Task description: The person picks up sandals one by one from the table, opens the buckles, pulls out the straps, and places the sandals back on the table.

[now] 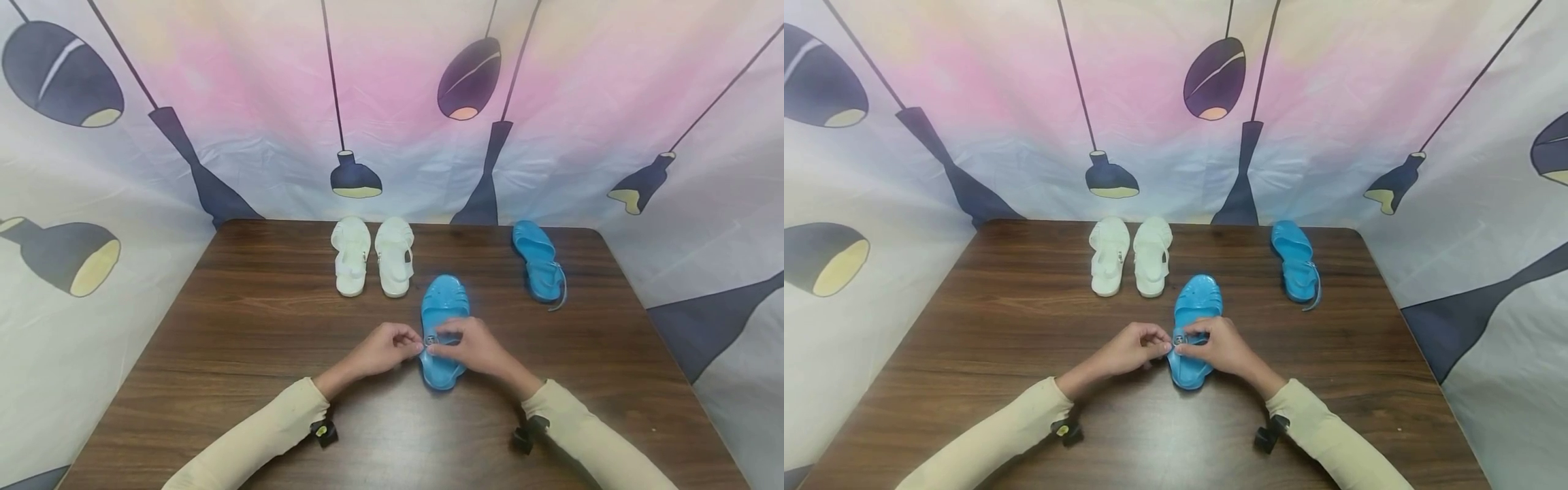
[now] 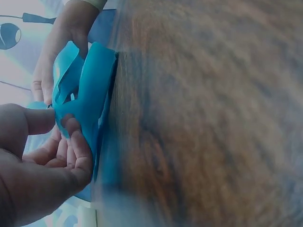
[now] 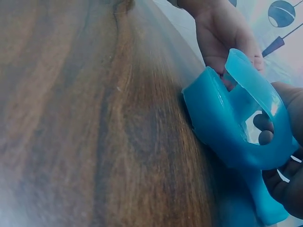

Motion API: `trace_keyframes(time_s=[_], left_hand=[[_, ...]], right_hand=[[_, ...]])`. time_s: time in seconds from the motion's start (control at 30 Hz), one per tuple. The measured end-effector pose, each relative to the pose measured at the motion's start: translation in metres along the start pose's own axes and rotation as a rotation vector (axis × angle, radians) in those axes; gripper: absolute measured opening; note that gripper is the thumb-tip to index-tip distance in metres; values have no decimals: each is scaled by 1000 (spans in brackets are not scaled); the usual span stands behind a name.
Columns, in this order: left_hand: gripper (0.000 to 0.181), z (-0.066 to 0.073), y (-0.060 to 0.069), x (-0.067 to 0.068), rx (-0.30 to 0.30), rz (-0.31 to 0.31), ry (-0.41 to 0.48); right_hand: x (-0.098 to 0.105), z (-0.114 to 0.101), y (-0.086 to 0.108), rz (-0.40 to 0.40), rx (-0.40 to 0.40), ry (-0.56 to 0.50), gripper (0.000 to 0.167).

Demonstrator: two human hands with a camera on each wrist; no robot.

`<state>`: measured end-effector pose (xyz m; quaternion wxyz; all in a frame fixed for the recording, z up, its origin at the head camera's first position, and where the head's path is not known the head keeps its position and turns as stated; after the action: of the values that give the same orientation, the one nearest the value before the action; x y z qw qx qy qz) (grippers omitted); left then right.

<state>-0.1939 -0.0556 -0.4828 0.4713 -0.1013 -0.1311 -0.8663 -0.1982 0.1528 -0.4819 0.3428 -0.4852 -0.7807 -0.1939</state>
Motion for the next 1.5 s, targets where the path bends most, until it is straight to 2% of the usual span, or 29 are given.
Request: trace_keyframes(time_s=[0.1,0.27,0.53,0.7,0.9,1.1,1.23,1.33,1.5], left_hand=[[14,-1,-1,-1,14,3,26],[12,0,-2,-1,-3,6,63],[10,5,-2,2,-59,-16,-10],[15,4,-1,3,-27,-35,-19],[12,1,2,2,1,-16,20],[11,-1,0,-1,-5,-17,91],[12,1,0,-1,-26,-4,77],[13,3,0,0,-30,-5,65],[15,2,1,2,30,-38,59]], right_hand=[[0,1,0,-3,-6,-5,45],[0,2,0,-15,9,-8,44],[-1,-1,-5,-63,95,-5,29],[-2,-1,-3,-47,66,9,33],[-1,1,-1,-22,18,6,42],[-2,0,-2,-49,44,5,36],[-3,-1,-3,-66,69,2,29],[-2,0,-2,-52,57,3,32],[-3,2,0,-24,20,-2,42]])
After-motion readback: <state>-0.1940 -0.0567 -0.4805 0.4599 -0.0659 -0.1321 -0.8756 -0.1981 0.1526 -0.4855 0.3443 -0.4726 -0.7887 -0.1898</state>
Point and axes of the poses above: each hand's wrist, its own y-axis away from the middle knuckle, its own x-axis out of the back of the hand, z = x × y, the point moved 3 cm from there along -y, towards the middle knuckle, and after that the axes turned 7 degrees about y, right-handed, at the moved point
